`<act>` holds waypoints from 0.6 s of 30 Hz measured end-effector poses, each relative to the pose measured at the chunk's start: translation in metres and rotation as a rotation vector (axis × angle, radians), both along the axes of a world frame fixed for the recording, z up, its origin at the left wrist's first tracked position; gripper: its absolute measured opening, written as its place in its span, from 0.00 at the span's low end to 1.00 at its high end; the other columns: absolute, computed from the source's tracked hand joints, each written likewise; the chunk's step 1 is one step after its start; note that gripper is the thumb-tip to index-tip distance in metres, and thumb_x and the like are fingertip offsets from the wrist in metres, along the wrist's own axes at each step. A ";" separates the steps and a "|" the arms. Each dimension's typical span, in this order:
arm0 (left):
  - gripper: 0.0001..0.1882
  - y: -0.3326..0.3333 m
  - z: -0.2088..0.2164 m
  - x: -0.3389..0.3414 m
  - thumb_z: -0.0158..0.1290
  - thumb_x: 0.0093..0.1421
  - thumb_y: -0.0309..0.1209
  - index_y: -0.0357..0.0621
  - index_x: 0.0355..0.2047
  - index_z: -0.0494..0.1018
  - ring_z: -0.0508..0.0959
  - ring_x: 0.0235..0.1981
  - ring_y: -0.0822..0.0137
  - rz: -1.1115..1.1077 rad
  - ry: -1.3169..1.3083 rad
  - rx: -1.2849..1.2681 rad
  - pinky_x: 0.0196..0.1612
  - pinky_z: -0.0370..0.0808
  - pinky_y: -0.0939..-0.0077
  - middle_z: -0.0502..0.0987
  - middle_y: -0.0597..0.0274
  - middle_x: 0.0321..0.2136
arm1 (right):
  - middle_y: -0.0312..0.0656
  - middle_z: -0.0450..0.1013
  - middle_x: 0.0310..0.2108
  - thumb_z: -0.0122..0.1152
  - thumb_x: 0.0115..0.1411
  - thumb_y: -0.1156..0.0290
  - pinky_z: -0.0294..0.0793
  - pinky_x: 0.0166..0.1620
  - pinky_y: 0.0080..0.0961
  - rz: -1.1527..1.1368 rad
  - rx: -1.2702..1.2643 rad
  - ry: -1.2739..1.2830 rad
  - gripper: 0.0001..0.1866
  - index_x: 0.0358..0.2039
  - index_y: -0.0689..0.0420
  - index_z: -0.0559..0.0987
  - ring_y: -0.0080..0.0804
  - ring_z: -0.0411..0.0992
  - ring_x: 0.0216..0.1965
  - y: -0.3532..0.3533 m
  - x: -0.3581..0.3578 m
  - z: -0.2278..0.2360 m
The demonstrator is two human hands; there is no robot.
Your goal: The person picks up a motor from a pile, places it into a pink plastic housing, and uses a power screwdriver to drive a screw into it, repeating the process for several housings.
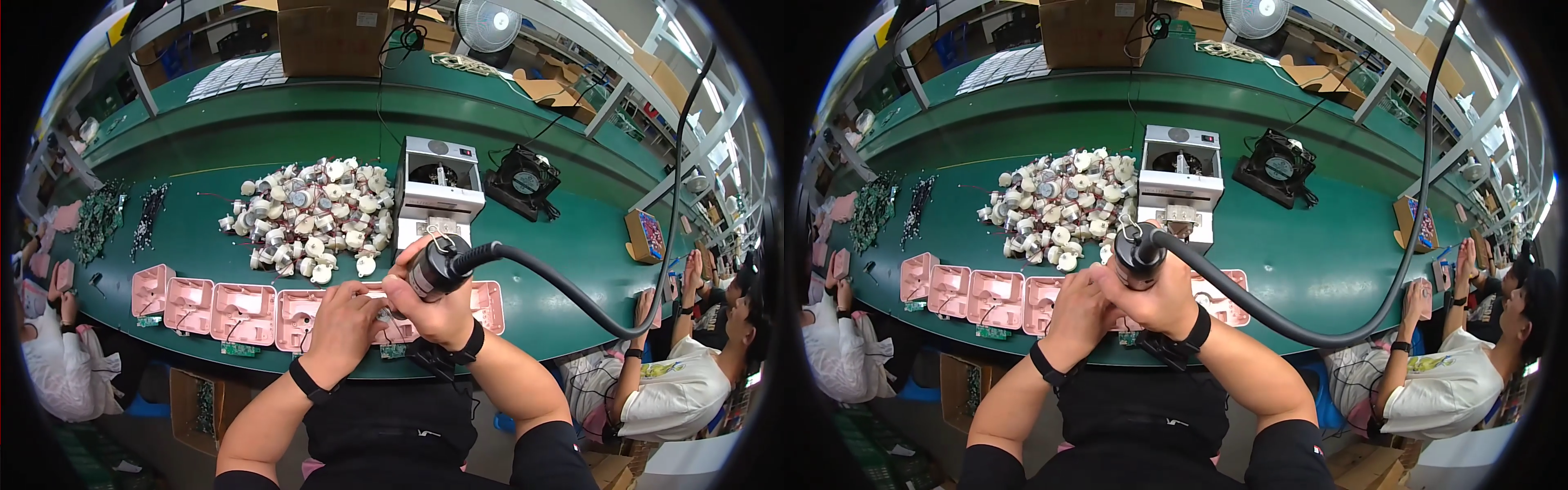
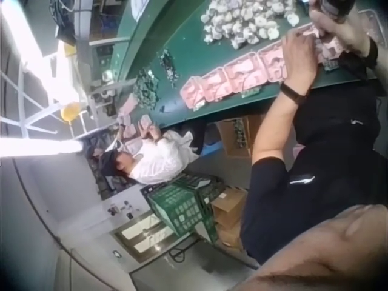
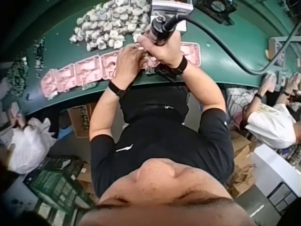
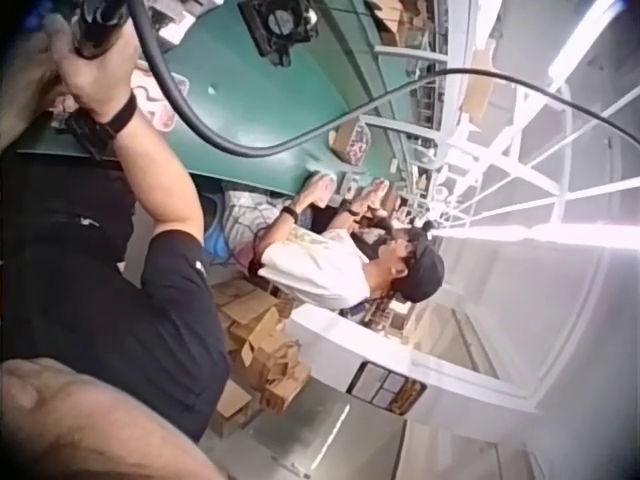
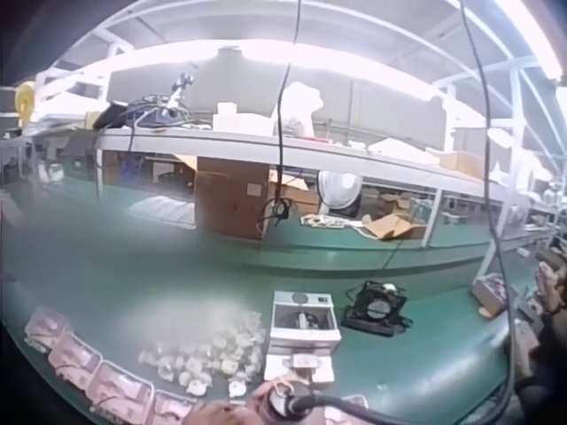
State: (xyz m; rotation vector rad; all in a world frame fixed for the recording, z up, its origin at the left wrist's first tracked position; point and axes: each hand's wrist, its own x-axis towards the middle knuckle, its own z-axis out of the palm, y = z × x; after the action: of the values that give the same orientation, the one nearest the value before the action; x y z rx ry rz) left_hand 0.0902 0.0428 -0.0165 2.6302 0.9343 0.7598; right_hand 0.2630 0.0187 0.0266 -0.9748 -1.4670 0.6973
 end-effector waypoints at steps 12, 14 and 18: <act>0.18 -0.006 0.000 0.003 0.67 0.45 0.32 0.45 0.39 0.81 0.74 0.47 0.60 0.003 0.040 0.005 0.50 0.69 0.63 0.81 0.64 0.34 | 0.39 0.69 0.22 0.59 0.62 0.74 0.73 0.25 0.25 -0.058 0.144 0.380 0.11 0.42 0.60 0.67 0.27 0.69 0.19 -0.008 0.034 0.071; 0.20 -0.007 0.000 0.007 0.67 0.44 0.32 0.45 0.40 0.81 0.74 0.47 0.60 -0.014 0.022 -0.001 0.49 0.69 0.62 0.81 0.64 0.33 | 0.39 0.69 0.21 0.58 0.63 0.73 0.72 0.25 0.26 -0.121 0.160 0.374 0.11 0.42 0.60 0.67 0.28 0.69 0.19 0.002 0.040 0.079; 0.20 -0.012 -0.001 0.017 0.67 0.44 0.32 0.44 0.40 0.81 0.74 0.47 0.59 -0.013 0.012 0.002 0.49 0.69 0.62 0.81 0.64 0.33 | 0.39 0.69 0.21 0.58 0.64 0.72 0.71 0.24 0.25 -0.181 0.192 0.294 0.09 0.40 0.60 0.68 0.28 0.69 0.18 0.028 0.051 0.080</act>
State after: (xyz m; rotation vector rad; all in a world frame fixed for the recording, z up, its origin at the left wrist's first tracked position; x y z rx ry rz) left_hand 0.1071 0.0304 -0.0177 2.6432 0.9199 0.7427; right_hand 0.3135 0.0463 0.1071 -0.8079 -1.1492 0.5318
